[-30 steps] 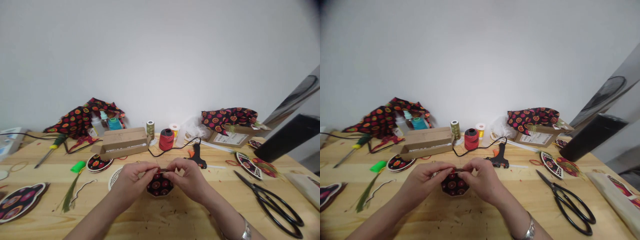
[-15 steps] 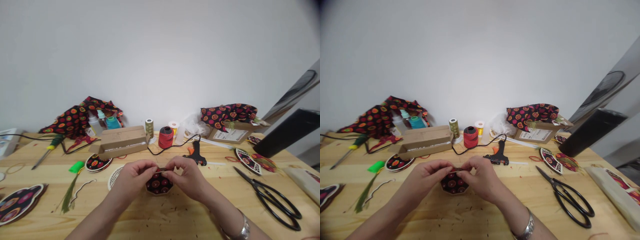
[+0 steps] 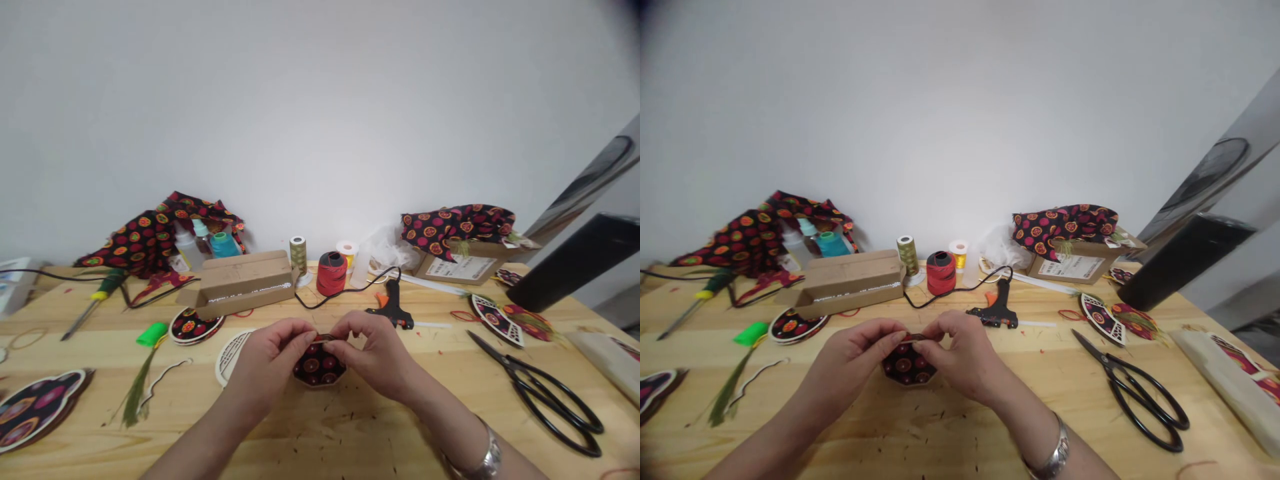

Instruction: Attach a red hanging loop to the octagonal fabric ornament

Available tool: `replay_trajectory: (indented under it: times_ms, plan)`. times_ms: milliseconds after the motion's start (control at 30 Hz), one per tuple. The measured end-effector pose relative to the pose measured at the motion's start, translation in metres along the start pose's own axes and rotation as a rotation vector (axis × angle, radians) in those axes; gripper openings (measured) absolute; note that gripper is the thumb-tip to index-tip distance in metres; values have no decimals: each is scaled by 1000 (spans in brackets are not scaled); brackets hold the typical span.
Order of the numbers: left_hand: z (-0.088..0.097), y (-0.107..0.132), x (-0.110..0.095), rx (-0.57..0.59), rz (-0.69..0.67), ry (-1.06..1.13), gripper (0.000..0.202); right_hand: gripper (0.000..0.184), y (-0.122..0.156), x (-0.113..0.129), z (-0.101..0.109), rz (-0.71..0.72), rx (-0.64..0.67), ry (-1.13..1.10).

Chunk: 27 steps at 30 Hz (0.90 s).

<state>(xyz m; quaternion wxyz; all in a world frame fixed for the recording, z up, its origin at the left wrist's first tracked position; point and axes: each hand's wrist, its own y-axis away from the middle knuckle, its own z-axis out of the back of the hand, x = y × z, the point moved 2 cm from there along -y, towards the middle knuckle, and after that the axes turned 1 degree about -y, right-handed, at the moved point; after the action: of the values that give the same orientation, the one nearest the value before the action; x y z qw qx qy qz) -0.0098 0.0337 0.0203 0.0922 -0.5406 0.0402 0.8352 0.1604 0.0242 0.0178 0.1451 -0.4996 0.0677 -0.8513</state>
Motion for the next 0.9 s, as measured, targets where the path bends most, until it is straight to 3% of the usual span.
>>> replay_trajectory:
  times_ms: [400, 733, 900]
  plan:
    - [-3, 4, 4, -136, -262, -184, 16, 4, -3, -3, 3, 188, -55, -21]
    - [-5, 4, 4, -137, -244, -237, 15, 5, -3, -4, 2, 114, -17, -18]
    - [-5, 4, 5, -134, -250, -251, 16, 3, -3, -4, 1, 146, -30, 7]
